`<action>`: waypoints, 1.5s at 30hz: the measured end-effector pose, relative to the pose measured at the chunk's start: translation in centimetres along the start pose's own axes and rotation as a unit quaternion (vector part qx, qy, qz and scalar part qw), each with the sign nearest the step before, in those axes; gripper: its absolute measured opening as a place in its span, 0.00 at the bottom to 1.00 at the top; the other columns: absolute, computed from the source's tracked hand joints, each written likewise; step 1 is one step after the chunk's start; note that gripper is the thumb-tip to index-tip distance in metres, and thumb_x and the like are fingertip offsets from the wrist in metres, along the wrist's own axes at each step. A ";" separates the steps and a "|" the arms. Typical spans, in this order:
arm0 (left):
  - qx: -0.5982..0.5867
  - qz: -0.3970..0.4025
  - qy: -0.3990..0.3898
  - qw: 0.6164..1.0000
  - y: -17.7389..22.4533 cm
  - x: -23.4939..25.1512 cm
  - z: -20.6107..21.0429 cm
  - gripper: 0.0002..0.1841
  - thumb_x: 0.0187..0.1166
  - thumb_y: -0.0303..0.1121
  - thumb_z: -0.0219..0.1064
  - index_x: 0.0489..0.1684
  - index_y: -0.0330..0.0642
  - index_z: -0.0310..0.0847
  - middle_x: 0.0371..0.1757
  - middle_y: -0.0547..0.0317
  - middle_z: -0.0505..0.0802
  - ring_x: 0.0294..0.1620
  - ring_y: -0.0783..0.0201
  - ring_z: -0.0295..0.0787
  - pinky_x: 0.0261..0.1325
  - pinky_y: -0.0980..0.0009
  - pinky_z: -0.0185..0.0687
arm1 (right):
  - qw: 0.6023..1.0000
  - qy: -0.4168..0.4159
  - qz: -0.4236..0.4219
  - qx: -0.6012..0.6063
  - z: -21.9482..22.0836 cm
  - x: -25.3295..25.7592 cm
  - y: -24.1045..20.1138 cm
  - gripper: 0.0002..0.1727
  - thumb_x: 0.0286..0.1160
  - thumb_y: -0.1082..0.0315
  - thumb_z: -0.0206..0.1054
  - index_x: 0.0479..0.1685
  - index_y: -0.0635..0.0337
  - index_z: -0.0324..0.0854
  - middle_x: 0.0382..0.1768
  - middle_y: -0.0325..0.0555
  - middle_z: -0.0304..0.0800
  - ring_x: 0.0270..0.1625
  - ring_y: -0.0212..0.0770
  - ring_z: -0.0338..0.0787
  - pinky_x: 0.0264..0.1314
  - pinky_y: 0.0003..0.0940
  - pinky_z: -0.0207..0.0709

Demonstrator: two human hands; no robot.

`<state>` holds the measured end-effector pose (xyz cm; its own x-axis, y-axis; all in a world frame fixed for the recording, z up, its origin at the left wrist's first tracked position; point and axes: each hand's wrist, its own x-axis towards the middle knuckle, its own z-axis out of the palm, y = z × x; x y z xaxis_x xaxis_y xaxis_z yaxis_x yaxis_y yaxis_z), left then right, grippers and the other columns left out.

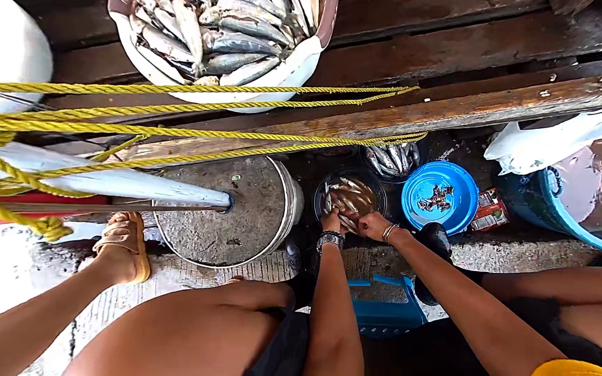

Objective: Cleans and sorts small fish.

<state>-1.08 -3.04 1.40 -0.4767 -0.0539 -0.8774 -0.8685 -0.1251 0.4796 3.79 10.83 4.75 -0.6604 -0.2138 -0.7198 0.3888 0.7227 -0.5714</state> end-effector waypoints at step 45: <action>-0.027 -0.031 0.010 0.999 -3.5 -0.1 1.9 0.11 0.83 0.26 0.67 0.57 0.32 0.75 0.25 0.53 0.82 0.22 0.59 0.82 0.29 0.62 0.86 | 0.869 0.063 -0.005 0.491 -7.2 1.1 2.3 0.13 0.69 0.89 0.69 0.52 0.76 0.81 0.40 0.55 0.94 0.39 0.44 0.97 0.51 0.37 0.93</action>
<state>1.70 -0.69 -0.18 -0.4189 -0.0645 -0.9057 -0.8874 -0.1821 0.4234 -0.63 17.03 5.50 -0.7080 -0.0994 -0.6992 0.7025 -0.2014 -0.6826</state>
